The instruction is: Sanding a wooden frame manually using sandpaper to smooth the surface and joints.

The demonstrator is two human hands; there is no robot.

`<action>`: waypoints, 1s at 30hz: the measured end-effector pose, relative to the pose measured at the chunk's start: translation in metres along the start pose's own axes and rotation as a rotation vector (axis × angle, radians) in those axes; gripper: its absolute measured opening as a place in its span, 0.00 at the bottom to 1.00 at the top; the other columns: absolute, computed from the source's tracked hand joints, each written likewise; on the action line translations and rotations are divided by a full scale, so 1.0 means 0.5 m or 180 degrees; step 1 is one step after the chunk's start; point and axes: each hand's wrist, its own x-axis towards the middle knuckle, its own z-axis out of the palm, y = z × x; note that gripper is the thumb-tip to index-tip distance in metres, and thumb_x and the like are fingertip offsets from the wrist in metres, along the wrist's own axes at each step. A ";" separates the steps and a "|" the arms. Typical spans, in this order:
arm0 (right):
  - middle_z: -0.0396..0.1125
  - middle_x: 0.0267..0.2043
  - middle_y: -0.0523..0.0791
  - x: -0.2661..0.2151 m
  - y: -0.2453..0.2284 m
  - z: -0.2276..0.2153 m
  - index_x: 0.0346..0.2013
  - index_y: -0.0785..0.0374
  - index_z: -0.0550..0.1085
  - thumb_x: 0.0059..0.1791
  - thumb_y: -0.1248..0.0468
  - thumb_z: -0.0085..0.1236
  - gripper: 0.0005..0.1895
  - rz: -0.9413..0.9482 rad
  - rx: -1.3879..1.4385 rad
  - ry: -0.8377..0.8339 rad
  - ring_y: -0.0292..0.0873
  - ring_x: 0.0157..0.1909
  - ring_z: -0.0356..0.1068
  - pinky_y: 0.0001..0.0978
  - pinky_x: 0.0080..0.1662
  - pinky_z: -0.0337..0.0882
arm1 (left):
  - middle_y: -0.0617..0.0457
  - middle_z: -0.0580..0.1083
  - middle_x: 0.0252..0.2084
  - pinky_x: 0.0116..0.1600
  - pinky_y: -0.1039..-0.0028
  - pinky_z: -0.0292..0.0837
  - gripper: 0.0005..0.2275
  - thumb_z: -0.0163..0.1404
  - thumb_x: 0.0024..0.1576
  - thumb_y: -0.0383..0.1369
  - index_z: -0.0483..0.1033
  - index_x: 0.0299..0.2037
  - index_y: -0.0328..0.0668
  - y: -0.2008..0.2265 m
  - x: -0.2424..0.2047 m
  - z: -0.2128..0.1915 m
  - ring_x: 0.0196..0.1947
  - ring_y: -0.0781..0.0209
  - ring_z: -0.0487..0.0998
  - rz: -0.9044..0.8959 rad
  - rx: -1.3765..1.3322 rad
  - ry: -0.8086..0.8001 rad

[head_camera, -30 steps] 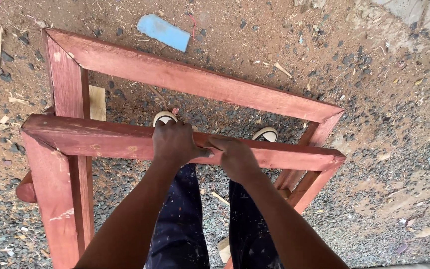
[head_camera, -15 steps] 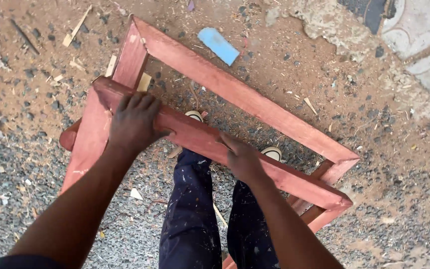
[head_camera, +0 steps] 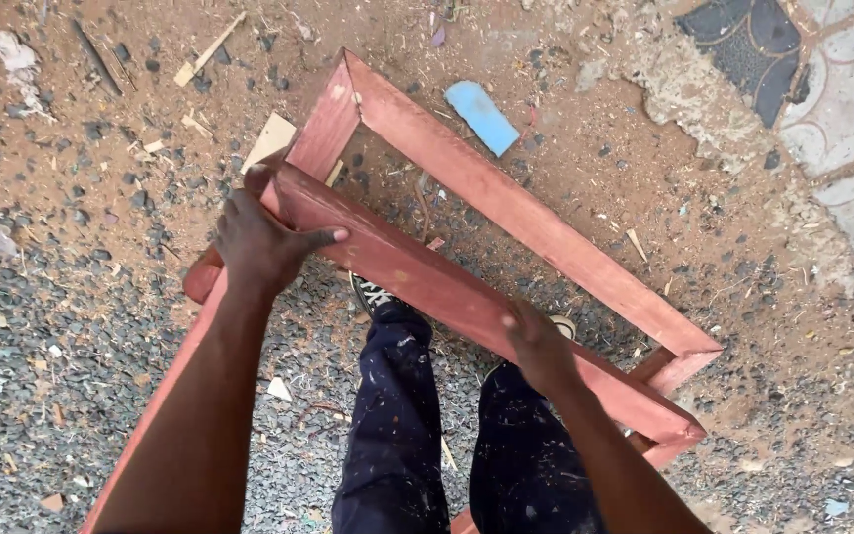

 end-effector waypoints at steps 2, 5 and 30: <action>0.52 0.75 0.59 0.078 -0.217 0.082 0.76 0.59 0.55 0.55 0.35 0.37 0.43 -0.0766 0.0295 -0.0131 0.71 0.75 0.48 0.71 0.69 0.55 | 0.31 0.65 0.58 0.67 0.36 0.55 0.51 0.72 0.35 0.58 0.59 0.62 0.35 -0.001 0.014 -0.004 0.64 0.25 0.64 -0.0156 0.0083 -0.0124; 0.54 0.75 0.56 0.142 -0.422 0.166 0.75 0.56 0.58 0.54 0.34 0.38 0.42 -0.1577 0.0100 -0.0194 0.67 0.75 0.50 0.67 0.69 0.56 | 0.38 0.63 0.60 0.70 0.39 0.53 0.49 0.69 0.35 0.62 0.59 0.60 0.40 -0.060 0.048 0.034 0.67 0.32 0.62 -0.0282 0.0270 -0.0316; 0.58 0.66 0.63 0.267 -0.123 0.208 0.77 0.60 0.44 0.56 0.62 0.48 0.38 -0.3919 -0.1649 0.1653 0.72 0.68 0.60 0.66 0.61 0.67 | 0.49 0.66 0.46 0.50 0.51 0.79 0.53 0.62 0.24 0.65 0.65 0.59 0.40 -0.128 0.069 0.105 0.48 0.43 0.75 0.0439 0.1252 0.0411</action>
